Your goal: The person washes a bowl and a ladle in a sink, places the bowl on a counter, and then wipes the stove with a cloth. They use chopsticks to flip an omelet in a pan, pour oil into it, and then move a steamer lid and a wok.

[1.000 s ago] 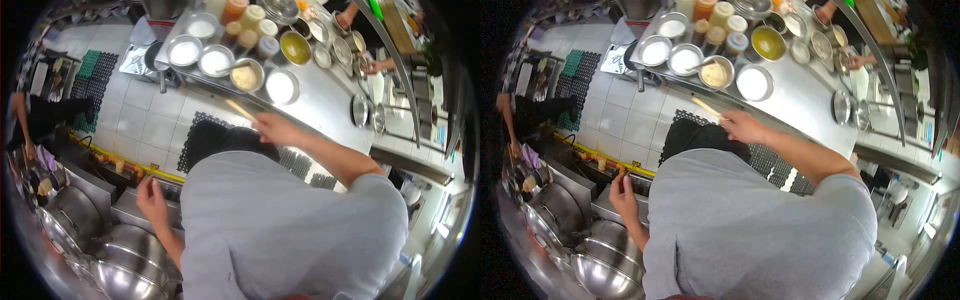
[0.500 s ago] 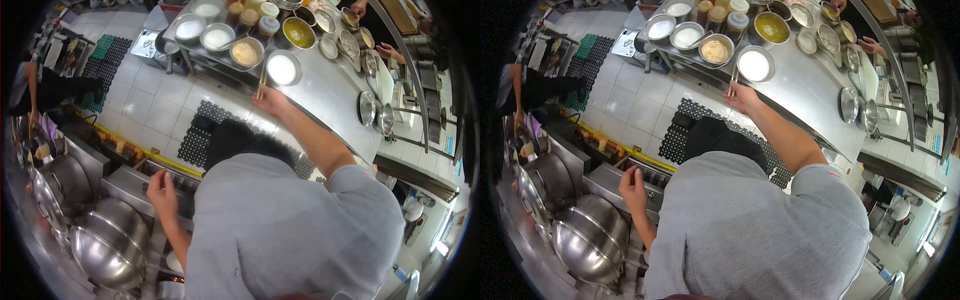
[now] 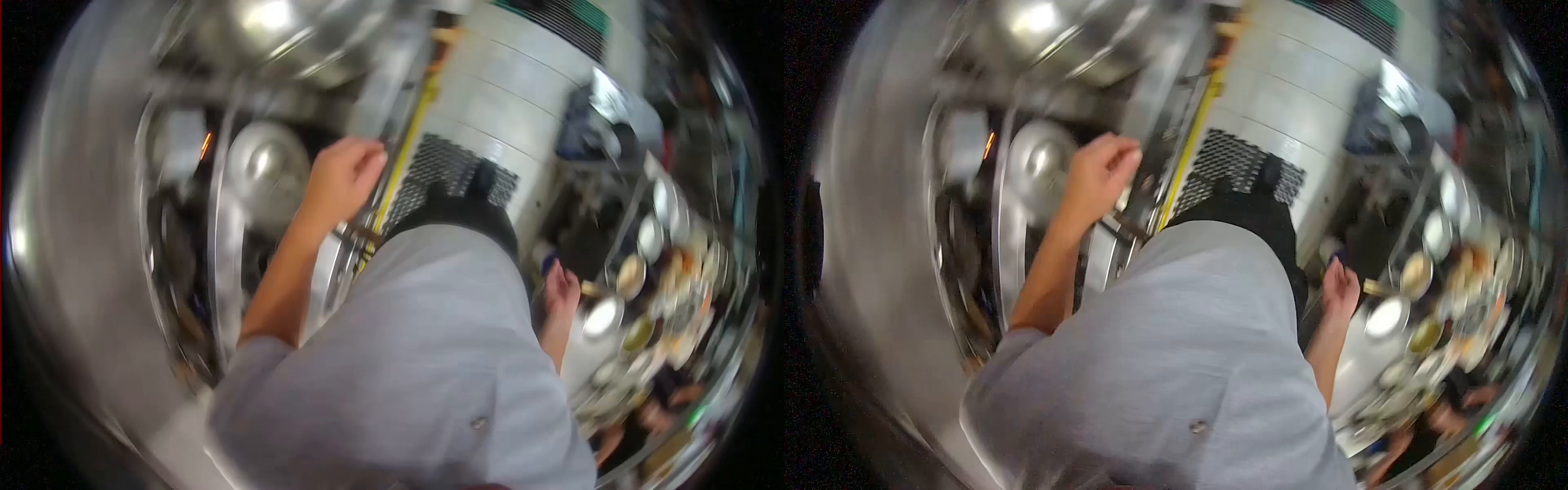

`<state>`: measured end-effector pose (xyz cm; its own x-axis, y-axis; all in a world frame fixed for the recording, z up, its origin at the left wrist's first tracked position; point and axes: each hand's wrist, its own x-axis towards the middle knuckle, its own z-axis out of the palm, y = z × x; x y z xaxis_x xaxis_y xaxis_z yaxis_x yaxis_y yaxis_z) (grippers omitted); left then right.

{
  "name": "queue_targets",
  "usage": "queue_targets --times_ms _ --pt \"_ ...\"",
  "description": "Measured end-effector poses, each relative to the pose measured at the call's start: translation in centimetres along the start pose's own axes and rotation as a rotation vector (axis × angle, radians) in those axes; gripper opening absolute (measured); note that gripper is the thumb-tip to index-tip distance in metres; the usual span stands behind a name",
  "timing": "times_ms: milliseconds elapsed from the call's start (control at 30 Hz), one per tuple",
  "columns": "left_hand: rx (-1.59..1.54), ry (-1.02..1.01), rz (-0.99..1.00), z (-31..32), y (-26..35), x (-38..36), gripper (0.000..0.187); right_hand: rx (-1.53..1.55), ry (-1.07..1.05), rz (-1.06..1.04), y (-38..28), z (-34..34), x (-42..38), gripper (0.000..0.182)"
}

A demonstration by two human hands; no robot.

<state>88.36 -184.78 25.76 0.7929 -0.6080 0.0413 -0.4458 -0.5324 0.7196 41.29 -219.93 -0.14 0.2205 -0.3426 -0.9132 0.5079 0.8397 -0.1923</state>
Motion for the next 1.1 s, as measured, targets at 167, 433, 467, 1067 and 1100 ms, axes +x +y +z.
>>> queue_targets --times_ms 167,433,467,1067,1100 --pt "0.052 0.57 -0.462 -8.1 -9.0 -10.4 0.022 -0.72 -0.18 -0.021 6.6 14.3 -1.9 0.033" --pt "-0.71 0.366 -1.168 5.3 -19.2 -24.5 0.065 -1.865 -1.147 0.448 34.0 30.0 -11.6 0.053" --pt "-1.021 0.472 -1.144 7.3 -18.1 -23.1 0.059 -1.92 -1.164 0.509 37.0 29.2 -13.3 0.048" --pt "-1.161 1.088 -1.057 14.1 5.5 -42.6 0.031 -2.126 -1.775 0.659 42.3 23.9 -32.5 0.033" --pt "-1.146 1.13 -1.07 14.5 7.3 -45.4 0.03 -2.127 -1.804 0.659 44.1 21.6 -32.3 0.033"
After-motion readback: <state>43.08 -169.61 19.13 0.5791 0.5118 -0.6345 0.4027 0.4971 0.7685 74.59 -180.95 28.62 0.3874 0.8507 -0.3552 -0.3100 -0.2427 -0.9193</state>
